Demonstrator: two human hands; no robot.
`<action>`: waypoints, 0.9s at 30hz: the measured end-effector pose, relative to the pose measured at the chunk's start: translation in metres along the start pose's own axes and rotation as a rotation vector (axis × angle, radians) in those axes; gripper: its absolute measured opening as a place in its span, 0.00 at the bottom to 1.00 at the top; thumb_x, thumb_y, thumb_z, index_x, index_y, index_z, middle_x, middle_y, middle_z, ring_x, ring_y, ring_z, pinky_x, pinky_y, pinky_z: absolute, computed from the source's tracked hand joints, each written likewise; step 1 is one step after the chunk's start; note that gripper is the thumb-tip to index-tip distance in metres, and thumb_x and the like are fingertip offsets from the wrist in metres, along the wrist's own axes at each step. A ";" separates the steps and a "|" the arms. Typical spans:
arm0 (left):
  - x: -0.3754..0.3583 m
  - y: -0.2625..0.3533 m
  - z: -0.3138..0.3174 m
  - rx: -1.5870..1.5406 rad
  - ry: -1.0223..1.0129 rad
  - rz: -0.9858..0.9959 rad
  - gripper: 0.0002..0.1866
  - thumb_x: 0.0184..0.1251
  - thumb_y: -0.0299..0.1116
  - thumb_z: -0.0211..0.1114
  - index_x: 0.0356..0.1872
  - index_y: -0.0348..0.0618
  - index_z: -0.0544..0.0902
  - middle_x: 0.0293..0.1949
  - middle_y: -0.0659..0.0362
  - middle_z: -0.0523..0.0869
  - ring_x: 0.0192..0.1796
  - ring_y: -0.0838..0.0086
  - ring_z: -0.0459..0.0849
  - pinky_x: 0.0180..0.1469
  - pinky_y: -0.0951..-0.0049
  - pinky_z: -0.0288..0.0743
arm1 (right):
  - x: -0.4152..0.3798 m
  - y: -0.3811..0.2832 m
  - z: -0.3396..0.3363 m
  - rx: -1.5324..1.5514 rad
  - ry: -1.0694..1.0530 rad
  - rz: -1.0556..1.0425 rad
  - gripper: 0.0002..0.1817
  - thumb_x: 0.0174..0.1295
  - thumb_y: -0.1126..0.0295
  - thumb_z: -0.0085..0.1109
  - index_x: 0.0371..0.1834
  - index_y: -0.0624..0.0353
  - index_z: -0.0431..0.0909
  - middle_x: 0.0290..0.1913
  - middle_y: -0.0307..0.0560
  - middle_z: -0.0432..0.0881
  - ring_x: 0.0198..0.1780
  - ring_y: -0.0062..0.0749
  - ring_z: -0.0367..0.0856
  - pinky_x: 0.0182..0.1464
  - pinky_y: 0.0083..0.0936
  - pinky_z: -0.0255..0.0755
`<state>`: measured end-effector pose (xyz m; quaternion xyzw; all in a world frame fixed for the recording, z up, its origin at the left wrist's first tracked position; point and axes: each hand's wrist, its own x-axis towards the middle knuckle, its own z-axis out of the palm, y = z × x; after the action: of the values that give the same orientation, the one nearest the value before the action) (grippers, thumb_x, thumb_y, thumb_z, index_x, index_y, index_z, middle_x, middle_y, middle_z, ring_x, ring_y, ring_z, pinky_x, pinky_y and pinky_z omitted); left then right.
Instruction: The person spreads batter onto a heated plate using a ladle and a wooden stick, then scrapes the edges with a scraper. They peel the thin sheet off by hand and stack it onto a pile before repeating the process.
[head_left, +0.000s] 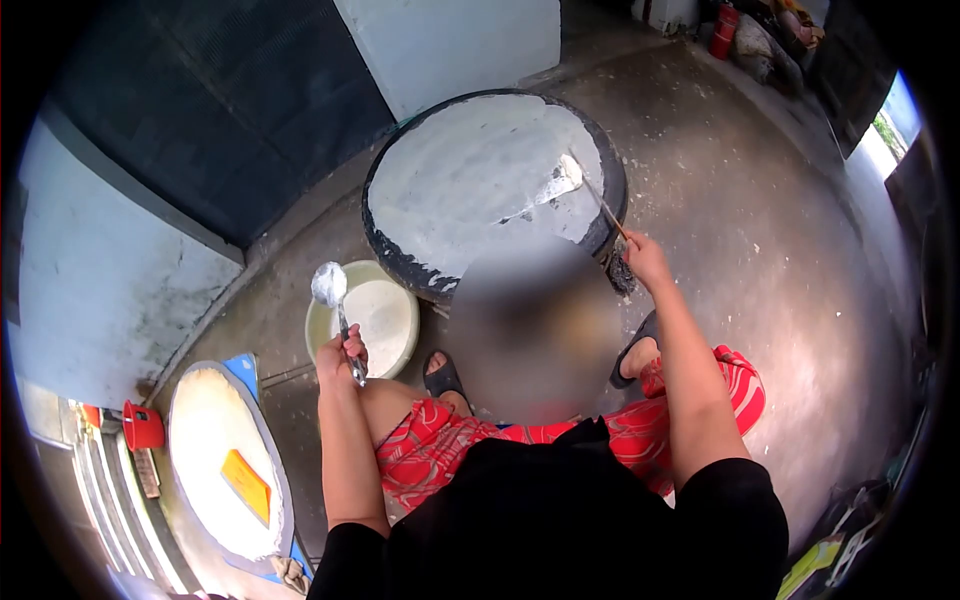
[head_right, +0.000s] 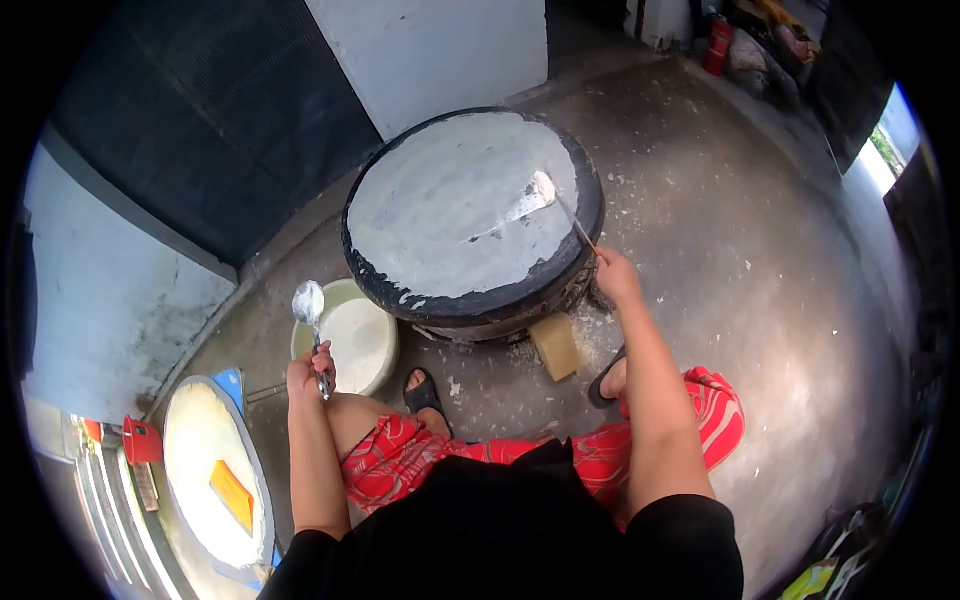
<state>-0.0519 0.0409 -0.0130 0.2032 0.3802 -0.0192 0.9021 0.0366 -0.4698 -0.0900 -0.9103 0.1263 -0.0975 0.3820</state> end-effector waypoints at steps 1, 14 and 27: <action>0.000 0.001 0.000 0.003 -0.003 0.001 0.11 0.64 0.25 0.42 0.40 0.27 0.68 0.24 0.58 0.73 0.17 0.80 0.68 0.15 0.83 0.64 | 0.000 -0.001 -0.003 -0.027 -0.071 -0.122 0.15 0.61 0.68 0.45 0.49 0.53 0.75 0.23 0.41 0.78 0.22 0.26 0.73 0.27 0.25 0.68; -0.027 -0.001 0.010 0.129 -0.219 0.028 0.15 0.68 0.33 0.41 0.47 0.30 0.68 0.26 0.59 0.70 0.19 0.82 0.65 0.16 0.85 0.60 | -0.047 -0.031 -0.004 0.117 -0.232 -0.038 0.14 0.59 0.72 0.47 0.48 0.57 0.76 0.36 0.47 0.81 0.30 0.25 0.78 0.37 0.21 0.71; -0.075 -0.072 0.057 0.580 -0.347 0.006 0.14 0.65 0.33 0.43 0.45 0.33 0.70 0.21 0.55 0.75 0.14 0.78 0.65 0.13 0.79 0.60 | -0.097 -0.048 0.032 0.153 -0.190 -0.124 0.13 0.62 0.71 0.46 0.47 0.58 0.76 0.31 0.38 0.80 0.27 0.16 0.72 0.31 0.17 0.69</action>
<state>-0.0802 -0.0562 0.0492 0.4464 0.1992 -0.1583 0.8579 -0.0388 -0.3863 -0.0856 -0.8896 0.0250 -0.0435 0.4539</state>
